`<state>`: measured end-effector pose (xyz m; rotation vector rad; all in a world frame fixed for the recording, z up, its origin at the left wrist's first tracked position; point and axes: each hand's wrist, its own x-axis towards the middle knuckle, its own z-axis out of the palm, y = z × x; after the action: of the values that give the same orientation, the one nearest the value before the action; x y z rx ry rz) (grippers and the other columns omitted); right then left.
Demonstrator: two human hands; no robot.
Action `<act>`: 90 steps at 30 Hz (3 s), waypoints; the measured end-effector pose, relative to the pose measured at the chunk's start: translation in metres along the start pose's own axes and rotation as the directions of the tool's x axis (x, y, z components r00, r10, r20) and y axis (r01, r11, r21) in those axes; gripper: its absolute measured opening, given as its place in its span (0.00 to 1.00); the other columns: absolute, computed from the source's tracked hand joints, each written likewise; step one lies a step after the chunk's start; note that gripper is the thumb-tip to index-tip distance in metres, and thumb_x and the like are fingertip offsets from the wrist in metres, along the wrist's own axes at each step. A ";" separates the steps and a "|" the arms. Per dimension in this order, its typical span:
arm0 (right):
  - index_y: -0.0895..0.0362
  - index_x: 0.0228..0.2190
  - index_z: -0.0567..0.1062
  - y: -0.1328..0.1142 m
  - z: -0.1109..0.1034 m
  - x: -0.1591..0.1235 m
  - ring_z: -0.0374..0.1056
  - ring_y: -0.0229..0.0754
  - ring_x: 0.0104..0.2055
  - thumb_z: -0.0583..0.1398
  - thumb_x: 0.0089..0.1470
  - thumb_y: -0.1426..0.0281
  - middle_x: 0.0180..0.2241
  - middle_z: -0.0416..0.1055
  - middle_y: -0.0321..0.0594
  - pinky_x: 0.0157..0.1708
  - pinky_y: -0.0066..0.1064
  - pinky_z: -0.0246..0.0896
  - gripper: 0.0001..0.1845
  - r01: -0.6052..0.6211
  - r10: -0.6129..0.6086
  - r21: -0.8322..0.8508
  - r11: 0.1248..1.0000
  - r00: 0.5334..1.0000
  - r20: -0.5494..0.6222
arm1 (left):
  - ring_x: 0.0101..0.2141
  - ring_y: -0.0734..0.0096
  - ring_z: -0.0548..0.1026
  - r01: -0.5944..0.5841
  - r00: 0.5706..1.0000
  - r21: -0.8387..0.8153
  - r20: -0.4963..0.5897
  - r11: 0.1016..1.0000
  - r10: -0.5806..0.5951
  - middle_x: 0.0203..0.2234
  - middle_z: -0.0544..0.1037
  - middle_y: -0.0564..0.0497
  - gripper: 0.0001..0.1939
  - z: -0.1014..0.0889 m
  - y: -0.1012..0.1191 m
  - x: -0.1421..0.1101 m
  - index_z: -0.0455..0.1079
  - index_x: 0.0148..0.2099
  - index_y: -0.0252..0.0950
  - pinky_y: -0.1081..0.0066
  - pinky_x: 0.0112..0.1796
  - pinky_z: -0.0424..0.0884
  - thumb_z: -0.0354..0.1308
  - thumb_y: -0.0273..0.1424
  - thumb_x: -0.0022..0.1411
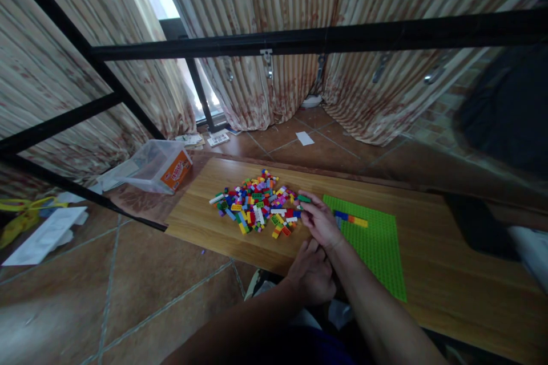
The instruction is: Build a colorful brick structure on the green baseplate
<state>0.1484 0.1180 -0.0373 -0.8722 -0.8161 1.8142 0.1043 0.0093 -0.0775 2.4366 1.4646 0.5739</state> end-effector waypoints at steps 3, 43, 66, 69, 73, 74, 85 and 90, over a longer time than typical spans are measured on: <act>0.53 0.39 0.78 0.001 -0.001 0.001 0.51 0.25 0.15 0.68 0.38 0.69 0.30 0.78 0.35 0.13 0.21 0.38 0.21 0.007 -0.007 -0.014 1.000 1.000 0.006 | 0.55 0.49 0.62 0.010 1.000 0.007 0.003 1.000 -0.010 0.52 0.73 0.42 0.25 0.000 0.001 0.000 0.69 0.56 0.33 0.53 0.55 0.63 0.55 0.37 0.58; 0.54 0.34 0.77 0.006 0.023 0.019 0.65 0.31 0.22 0.69 0.41 0.50 0.30 0.76 0.35 0.19 0.23 0.57 0.24 -0.094 0.094 -0.015 0.995 0.996 -0.010 | 0.61 0.49 0.60 -0.033 0.999 -0.029 -0.003 0.999 0.033 0.60 0.68 0.45 0.31 -0.010 0.002 0.004 0.62 0.64 0.37 0.52 0.61 0.55 0.54 0.44 0.62; 0.55 0.33 0.78 -0.039 -0.152 -0.099 0.71 0.39 0.33 0.69 0.41 0.59 0.32 0.75 0.38 0.36 0.34 0.70 0.18 0.177 -0.333 -0.312 0.934 0.748 -0.574 | 0.54 0.52 0.66 0.045 0.996 -0.002 -0.071 0.999 -0.045 0.57 0.69 0.41 0.23 -0.012 0.005 0.005 0.66 0.58 0.36 0.52 0.53 0.67 0.56 0.35 0.61; 0.55 0.37 0.78 -0.044 -0.148 -0.099 0.71 0.42 0.31 0.61 0.50 0.59 0.31 0.75 0.41 0.35 0.38 0.66 0.15 0.011 -0.419 -0.647 0.762 0.770 -0.480 | 0.53 0.52 0.67 0.039 0.996 -0.002 -0.076 0.999 -0.040 0.57 0.69 0.41 0.22 -0.012 0.004 0.006 0.66 0.57 0.36 0.52 0.52 0.68 0.56 0.34 0.60; 0.55 0.44 0.76 -0.056 -0.142 -0.099 0.71 0.46 0.33 0.57 0.53 0.65 0.32 0.76 0.43 0.36 0.38 0.61 0.17 -0.120 -0.455 -0.939 0.322 0.850 -0.265 | 0.52 0.52 0.68 0.042 0.997 0.001 -0.069 0.999 -0.042 0.56 0.69 0.41 0.23 -0.014 0.004 0.006 0.66 0.57 0.36 0.52 0.52 0.69 0.56 0.35 0.61; 0.55 0.44 0.75 -0.059 -0.142 -0.098 0.71 0.46 0.33 0.58 0.52 0.66 0.31 0.76 0.43 0.36 0.37 0.60 0.17 -0.132 -0.430 -0.957 0.257 0.872 -0.236 | 0.52 0.52 0.68 0.043 0.997 0.000 -0.064 0.999 -0.043 0.56 0.69 0.41 0.23 -0.014 0.004 0.006 0.66 0.57 0.35 0.51 0.51 0.69 0.55 0.35 0.61; 0.56 0.38 0.74 -0.060 -0.139 -0.069 0.69 0.43 0.30 0.65 0.47 0.63 0.27 0.74 0.39 0.34 0.35 0.61 0.16 -0.169 -0.372 -0.957 0.234 0.894 -0.249 | 0.53 0.53 0.68 0.044 0.998 -0.001 -0.044 0.999 -0.044 0.57 0.69 0.41 0.23 -0.014 0.003 0.006 0.65 0.58 0.36 0.51 0.52 0.68 0.55 0.35 0.62; 0.56 0.43 0.75 -0.048 -0.141 -0.082 0.68 0.40 0.29 0.64 0.47 0.64 0.34 0.74 0.42 0.35 0.36 0.63 0.20 -0.150 -0.424 -0.966 0.209 0.877 -0.228 | 0.52 0.52 0.68 0.055 0.998 -0.011 -0.028 0.998 -0.056 0.56 0.69 0.42 0.23 -0.016 0.005 0.006 0.65 0.58 0.35 0.51 0.52 0.68 0.56 0.35 0.61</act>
<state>0.3134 0.0808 -0.0543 -1.8690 -1.7030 0.5845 0.1033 0.0129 -0.0599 2.3816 1.5315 0.6044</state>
